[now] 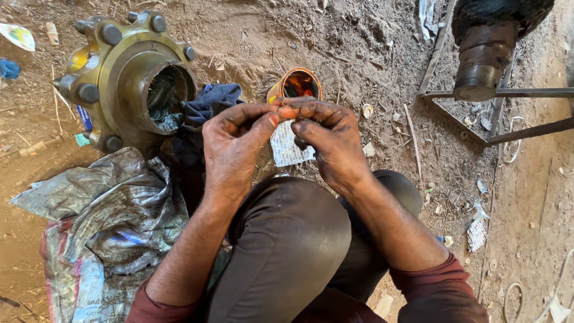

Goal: The person sits on the ground and applies grease to a wheel hub assembly using a rag. They repeatedly dip the rag into a grease container and wipe the interior and exterior surfaces of the hub.

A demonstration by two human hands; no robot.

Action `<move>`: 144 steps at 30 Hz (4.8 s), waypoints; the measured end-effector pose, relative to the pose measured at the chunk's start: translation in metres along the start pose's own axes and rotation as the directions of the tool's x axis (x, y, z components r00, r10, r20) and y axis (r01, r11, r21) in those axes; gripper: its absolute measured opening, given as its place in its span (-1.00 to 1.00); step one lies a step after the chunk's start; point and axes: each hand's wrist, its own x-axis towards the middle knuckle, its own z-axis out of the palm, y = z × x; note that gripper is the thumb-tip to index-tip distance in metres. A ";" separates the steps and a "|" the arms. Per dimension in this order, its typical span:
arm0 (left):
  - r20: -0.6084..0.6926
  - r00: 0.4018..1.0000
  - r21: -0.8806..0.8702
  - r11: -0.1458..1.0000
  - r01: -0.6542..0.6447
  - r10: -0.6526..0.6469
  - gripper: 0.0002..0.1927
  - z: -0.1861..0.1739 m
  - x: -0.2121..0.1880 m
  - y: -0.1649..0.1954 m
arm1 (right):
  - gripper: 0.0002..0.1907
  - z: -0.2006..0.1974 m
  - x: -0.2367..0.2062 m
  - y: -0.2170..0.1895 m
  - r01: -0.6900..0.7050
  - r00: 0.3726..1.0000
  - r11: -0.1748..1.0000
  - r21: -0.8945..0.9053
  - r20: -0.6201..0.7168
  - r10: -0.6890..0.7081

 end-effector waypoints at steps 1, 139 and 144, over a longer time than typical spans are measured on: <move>-0.002 1.000 0.021 1.000 -0.002 0.002 -0.81 0.002 -0.002 0.000 | -0.80 0.000 -0.003 -0.003 0.036 0.999 0.998 -0.052 0.013 -0.035; 0.021 0.939 0.492 0.814 -0.309 0.343 -0.92 -0.036 0.000 0.043 | -0.84 0.047 0.029 -0.001 0.112 0.991 0.993 0.033 0.071 -0.114; -0.018 0.968 0.386 0.895 -0.224 0.251 -0.93 -0.034 0.004 0.036 | -0.84 0.050 0.026 -0.003 0.290 0.957 0.932 -0.219 0.038 -0.289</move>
